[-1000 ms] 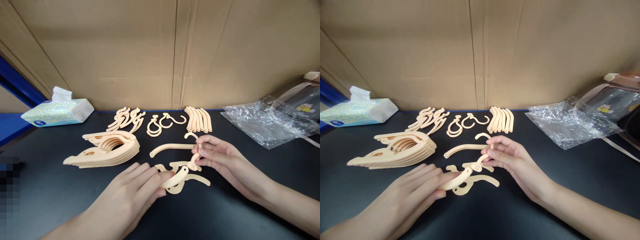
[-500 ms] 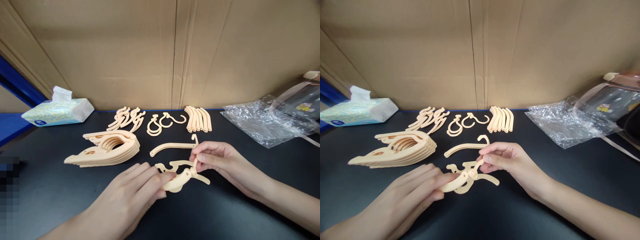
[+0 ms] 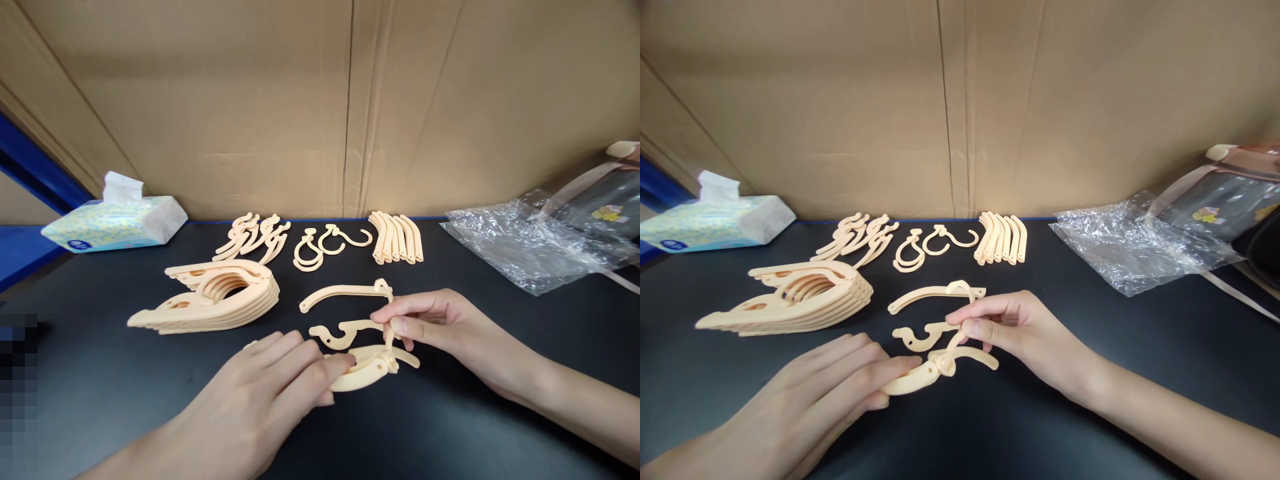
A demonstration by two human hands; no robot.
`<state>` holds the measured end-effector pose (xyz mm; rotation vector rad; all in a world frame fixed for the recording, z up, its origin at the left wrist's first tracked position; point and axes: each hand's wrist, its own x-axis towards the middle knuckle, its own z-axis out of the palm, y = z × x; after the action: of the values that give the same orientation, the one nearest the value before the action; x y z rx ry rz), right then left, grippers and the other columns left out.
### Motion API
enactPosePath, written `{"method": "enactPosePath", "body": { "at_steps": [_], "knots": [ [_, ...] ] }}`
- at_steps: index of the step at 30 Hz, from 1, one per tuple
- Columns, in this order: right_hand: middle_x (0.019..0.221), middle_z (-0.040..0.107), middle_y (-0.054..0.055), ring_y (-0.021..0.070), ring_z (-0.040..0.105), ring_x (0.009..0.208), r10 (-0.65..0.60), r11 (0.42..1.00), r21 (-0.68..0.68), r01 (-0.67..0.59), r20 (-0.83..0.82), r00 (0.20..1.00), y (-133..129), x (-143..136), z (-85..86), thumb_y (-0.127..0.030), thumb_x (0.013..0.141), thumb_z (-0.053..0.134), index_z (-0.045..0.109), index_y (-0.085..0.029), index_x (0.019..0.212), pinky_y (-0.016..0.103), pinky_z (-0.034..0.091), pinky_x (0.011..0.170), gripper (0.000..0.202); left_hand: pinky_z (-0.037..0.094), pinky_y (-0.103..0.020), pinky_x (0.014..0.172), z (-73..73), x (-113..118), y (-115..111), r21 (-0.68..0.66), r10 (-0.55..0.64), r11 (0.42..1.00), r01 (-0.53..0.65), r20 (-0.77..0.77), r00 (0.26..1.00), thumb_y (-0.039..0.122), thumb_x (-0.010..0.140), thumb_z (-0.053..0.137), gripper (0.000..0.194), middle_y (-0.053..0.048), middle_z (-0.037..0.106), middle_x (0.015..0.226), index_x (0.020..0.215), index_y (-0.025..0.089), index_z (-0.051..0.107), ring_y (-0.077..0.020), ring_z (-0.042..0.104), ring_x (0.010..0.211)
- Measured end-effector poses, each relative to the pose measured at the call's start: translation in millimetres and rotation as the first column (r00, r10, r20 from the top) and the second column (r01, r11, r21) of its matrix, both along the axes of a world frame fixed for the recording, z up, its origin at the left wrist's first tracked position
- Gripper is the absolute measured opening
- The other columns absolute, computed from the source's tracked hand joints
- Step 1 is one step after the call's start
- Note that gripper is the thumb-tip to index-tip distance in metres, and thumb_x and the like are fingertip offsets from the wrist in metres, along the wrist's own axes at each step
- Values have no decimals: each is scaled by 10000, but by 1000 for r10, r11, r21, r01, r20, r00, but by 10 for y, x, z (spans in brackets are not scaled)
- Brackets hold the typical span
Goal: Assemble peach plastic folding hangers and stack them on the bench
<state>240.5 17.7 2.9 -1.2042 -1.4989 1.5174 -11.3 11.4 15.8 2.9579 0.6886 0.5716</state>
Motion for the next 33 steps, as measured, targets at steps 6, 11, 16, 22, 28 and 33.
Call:
{"method": "enactPosePath", "body": {
  "at_steps": [6, 11, 16, 22, 28, 33],
  "knots": [
    [896, 737, -2, 162, 664, 860, -22, 1000, -15, 22, 2, 1000, -4, 6, -26, -411, 809, 660, 739, -281, 949, 289, 499, 829, 207, 419, -228, 628, -33, -11, 8, 15, 0, 1000, 0, -23, 1000, 90, 983, 293, 327, -18, 596, 793, 1164, 163, 556, -126, 536, 687],
    [903, 733, -12, 164, 669, 876, -32, 999, 10, 32, 4, 999, -15, 5, -24, -403, 808, 663, 738, -281, 922, 283, 504, 849, 183, 412, -246, 647, -87, -50, 1, 11, -17, 1000, 18, -67, 998, 63, 961, 318, 345, -25, 594, 848, 1239, 160, 500, -139, 530, 714],
    [905, 725, 1, 179, 664, 870, -45, 998, 38, 42, 57, 997, -36, 10, -18, -421, 817, 643, 734, -274, 952, 302, 509, 837, 219, 401, -248, 623, -82, -59, -5, 39, -8, 999, 12, -89, 996, 60, 963, 300, 336, -16, 581, 814, 1184, 157, 534, -137, 519, 679],
    [903, 714, 11, 191, 656, 861, -76, 993, 100, 66, 100, 992, -34, -3, -3, -436, 811, 637, 740, -274, 926, 313, 520, 809, 223, 403, -254, 606, -129, -60, 5, 84, 0, 996, 8, -85, 996, 78, 959, 325, 329, -15, 577, 812, 1235, 150, 488, -134, 530, 669],
    [869, 676, 5, 176, 634, 819, -88, 984, 168, 66, 130, 988, -22, -14, 1, -428, 828, 613, 732, -270, 895, 298, 510, 770, 210, 413, -258, 611, -162, -61, 4, 99, 31, 995, -21, -105, 994, 84, 967, 307, 326, -10, 578, 816, 1233, 150, 483, -135, 536, 685],
    [859, 669, -12, 148, 620, 818, -32, 988, 156, 11, 132, 991, -17, -20, 20, -395, 873, 567, 706, -258, 860, 256, 481, 758, 195, 405, -260, 597, -158, -56, 3, 98, 44, 995, -34, -96, 994, 95, 984, 279, 311, -11, 583, 821, 1212, 138, 487, -137, 538, 674]
  ]
}}
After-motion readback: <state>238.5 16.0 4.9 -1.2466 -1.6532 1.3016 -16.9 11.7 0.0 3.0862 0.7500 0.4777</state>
